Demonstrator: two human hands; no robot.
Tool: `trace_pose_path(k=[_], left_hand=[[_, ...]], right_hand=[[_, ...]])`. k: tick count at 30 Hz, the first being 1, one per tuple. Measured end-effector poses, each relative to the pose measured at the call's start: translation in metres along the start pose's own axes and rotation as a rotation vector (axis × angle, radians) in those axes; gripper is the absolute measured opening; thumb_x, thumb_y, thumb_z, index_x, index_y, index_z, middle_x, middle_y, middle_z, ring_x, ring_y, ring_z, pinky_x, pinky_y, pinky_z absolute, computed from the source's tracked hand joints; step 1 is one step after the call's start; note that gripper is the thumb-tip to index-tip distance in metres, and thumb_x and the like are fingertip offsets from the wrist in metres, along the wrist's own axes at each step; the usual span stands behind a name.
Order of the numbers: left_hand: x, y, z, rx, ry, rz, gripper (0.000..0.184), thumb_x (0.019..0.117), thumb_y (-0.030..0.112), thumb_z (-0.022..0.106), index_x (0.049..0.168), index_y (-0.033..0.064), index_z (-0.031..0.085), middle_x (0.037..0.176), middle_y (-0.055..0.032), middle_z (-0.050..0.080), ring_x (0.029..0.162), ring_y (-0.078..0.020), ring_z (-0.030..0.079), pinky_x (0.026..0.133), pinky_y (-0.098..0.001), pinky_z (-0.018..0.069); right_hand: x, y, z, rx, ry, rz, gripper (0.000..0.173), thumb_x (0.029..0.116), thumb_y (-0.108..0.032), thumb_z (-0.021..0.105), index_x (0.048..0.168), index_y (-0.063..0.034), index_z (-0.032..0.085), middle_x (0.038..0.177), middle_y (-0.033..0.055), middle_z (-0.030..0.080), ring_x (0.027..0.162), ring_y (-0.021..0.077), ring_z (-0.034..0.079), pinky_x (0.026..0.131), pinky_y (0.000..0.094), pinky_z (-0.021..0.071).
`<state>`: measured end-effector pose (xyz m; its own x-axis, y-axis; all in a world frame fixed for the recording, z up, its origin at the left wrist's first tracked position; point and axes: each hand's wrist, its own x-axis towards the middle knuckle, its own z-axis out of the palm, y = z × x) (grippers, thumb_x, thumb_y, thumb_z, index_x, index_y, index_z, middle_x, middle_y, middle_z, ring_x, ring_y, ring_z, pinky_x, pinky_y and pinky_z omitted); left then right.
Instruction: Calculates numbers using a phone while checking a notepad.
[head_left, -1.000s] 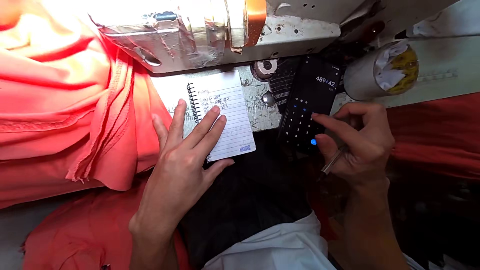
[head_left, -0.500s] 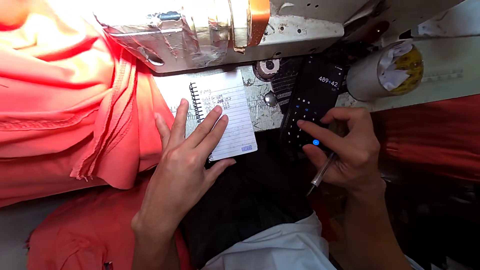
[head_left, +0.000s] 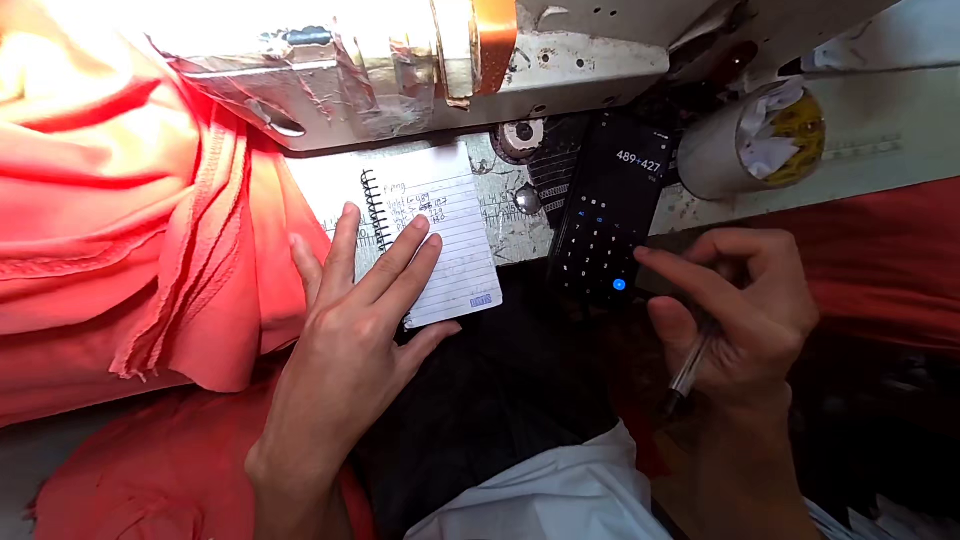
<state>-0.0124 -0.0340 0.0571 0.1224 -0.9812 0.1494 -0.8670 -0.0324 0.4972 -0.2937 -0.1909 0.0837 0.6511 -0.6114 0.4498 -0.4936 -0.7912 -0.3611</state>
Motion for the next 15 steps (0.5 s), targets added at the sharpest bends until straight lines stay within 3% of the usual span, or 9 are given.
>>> trace_pose_path(k=[9,15], left_hand=[[0.001,0.001,-0.004,0.023,-0.021,-0.015,0.070,0.0945,0.059,0.060,0.144,0.0101,0.061,0.156,-0.0066,0.051,0.152,-0.0456,0.028,0.114,-0.0806,0.0113],[0.000,0.003,-0.003,0.028,-0.015,-0.023,0.069,0.0947,0.058,0.061,0.144,0.0101,0.061,0.156,-0.0058,0.051,0.153,-0.0446,0.027,0.114,-0.0799,0.0099]], right_hand=[[-0.024,0.006,0.002,-0.009,0.002,0.049,0.041,0.1061,-0.040,0.051,0.111,-0.0095,0.077,0.094,0.0117,0.052,0.084,0.0118,0.047,0.076,0.0199,0.0379],[-0.021,0.008,0.007,0.017,-0.041,0.032,0.039,0.1050,-0.041,0.054,0.109,-0.0111,0.079,0.094,0.0124,0.054,0.085,0.0150,0.048,0.078,0.0242,0.0392]])
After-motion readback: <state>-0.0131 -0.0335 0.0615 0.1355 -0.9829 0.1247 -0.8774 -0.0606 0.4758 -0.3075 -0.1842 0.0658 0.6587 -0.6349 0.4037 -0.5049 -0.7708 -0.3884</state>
